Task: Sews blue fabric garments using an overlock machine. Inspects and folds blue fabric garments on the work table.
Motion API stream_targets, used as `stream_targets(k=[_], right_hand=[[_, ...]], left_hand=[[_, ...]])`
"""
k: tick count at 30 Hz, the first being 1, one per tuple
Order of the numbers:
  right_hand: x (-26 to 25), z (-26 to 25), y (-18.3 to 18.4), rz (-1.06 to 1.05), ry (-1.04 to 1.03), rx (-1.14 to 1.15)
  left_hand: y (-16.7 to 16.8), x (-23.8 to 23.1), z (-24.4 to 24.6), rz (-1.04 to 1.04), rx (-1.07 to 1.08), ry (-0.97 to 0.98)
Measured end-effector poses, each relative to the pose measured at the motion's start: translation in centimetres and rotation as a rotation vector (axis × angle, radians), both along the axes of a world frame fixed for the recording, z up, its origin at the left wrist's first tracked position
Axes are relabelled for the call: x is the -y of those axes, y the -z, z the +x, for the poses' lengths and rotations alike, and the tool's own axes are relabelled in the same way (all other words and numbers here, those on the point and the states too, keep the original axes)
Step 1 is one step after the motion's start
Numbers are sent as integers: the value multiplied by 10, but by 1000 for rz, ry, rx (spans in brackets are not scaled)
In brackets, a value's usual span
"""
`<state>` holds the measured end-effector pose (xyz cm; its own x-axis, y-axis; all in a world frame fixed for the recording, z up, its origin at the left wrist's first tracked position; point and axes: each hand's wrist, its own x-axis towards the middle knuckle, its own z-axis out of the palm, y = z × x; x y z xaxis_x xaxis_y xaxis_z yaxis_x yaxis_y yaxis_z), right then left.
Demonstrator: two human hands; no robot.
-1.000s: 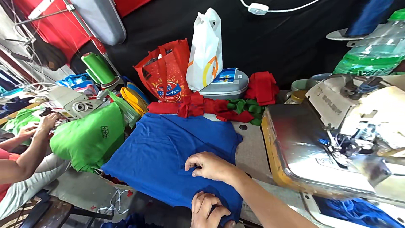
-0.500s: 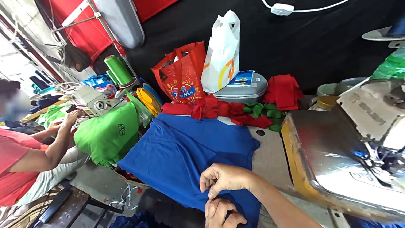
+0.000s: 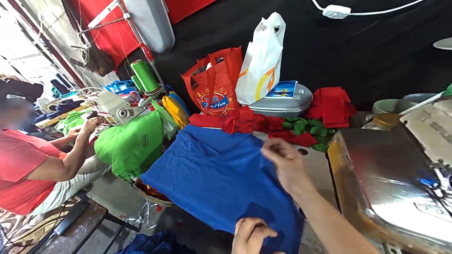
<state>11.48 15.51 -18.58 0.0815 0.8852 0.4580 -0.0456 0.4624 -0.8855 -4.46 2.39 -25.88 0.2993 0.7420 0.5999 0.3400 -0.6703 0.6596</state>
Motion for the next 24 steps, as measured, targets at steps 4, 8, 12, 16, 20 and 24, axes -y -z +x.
stream_targets(k=[4, 8, 12, 16, 20, 24], right_hand=[[-16, 13, 8, -67, 423, -138], [-21, 17, 17, -127, 452, -115], [-30, 33, 25, -145, 593, -62], [-33, 42, 30, -213, 657, -119], [-34, 42, 29, -299, 674, -150], [-33, 43, 27, -243, 752, -132]], left_hand=[[-8, -6, -6, -73, 33, 51], [-3, -3, 1, 42, -171, 10], [3, 5, 5, 137, -282, -63], [10, 4, 4, 194, -181, -54], [3, 4, 0, 148, -112, -19], [-1, 4, -2, 127, -95, -12]])
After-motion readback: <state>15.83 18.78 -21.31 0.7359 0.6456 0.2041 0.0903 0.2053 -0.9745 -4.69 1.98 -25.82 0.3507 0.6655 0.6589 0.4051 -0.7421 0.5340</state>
